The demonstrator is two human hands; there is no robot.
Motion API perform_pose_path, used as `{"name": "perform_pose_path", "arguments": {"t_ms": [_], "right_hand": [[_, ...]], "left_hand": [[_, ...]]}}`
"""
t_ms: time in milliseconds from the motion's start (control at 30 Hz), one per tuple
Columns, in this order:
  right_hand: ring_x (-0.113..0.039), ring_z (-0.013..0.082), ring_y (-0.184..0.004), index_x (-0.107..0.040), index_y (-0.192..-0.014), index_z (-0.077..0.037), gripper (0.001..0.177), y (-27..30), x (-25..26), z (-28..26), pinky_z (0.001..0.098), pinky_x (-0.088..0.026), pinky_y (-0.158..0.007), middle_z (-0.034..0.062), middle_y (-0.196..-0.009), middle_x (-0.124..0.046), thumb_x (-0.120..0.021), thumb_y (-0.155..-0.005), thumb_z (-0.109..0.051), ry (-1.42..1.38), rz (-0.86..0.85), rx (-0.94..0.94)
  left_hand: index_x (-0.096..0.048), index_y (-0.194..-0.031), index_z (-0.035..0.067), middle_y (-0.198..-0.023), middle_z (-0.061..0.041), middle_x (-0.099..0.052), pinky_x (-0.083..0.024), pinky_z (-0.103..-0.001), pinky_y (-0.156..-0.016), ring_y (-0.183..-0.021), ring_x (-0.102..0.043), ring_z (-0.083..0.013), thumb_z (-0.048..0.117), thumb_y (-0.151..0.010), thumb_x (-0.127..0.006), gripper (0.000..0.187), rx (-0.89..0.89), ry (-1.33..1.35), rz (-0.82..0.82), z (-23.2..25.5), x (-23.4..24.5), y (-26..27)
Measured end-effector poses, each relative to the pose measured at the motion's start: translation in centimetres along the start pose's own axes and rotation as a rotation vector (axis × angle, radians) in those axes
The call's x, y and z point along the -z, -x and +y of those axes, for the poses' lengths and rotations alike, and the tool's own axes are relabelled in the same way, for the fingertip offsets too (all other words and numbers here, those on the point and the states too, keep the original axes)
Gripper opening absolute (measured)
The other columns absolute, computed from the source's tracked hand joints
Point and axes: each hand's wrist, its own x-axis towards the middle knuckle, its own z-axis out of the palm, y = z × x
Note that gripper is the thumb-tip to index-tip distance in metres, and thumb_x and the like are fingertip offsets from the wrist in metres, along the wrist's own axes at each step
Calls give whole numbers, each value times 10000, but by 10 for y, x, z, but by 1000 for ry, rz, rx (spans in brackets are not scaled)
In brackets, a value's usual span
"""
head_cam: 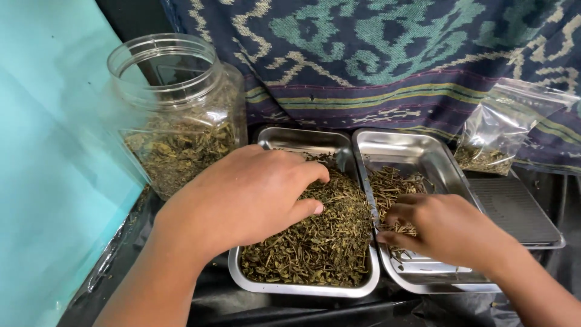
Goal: Sorting dried tea leaves by hand to remove stems and impurities into separate trays.
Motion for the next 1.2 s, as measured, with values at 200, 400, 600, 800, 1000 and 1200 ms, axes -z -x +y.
{"name": "perform_pose_path", "arguments": {"t_ms": [200,400,600,800,1000,1200], "right_hand": [[-663,208,-631,-606,-794,-193,337,-7,6,7,423,-487,-652,-24,-768,-693,-527,-1044,-406,-229,-160,184],[-791,100,-761,-681,-1085,-361,277,-9,6,46,338,-669,-670,-171,-1104,-710,-515,-969,-549,59,-143,-12],[-776,110,-696,-749,-955,-299,382,-21,14,10,276,-657,-567,-148,-856,-768,-532,-972,-614,-153,-79,129],[-681,221,-648,-652,-828,-234,295,-35,-2,25,414,-482,-639,-25,-758,-736,-538,-1018,-429,-274,-161,235],[-691,102,-557,-634,-763,-277,258,-25,0,46,316,-642,-506,-126,-739,-706,-588,-975,-417,-32,76,90],[-784,219,-708,-759,-1042,-203,214,-42,18,26,374,-696,-613,-2,-956,-776,-683,-916,-358,-206,313,305]], "left_hand": [[-607,-1323,210,-1030,5,-738,-534,-460,-858,-852,-719,-218,370,-1022,-580,342,34,22,-37,-5,-2,-9],[-541,-1438,241,-1156,23,-724,-484,-462,-984,-937,-723,-215,393,-1031,-544,435,113,56,-80,-6,2,-8],[-598,-1312,213,-865,12,-671,-465,-440,-914,-766,-665,-223,372,-1055,-547,307,123,9,-120,3,8,-13],[-625,-1247,193,-911,13,-719,-554,-452,-883,-740,-700,-198,356,-1044,-565,267,152,13,-86,7,19,-16],[-499,-1492,232,-1344,8,-649,-480,-516,-982,-1085,-687,-261,381,-1012,-558,506,107,88,-48,-10,6,-29],[-552,-1432,214,-1300,9,-692,-536,-454,-975,-1055,-722,-207,345,-1014,-569,438,91,105,-90,-15,4,-38]]}}
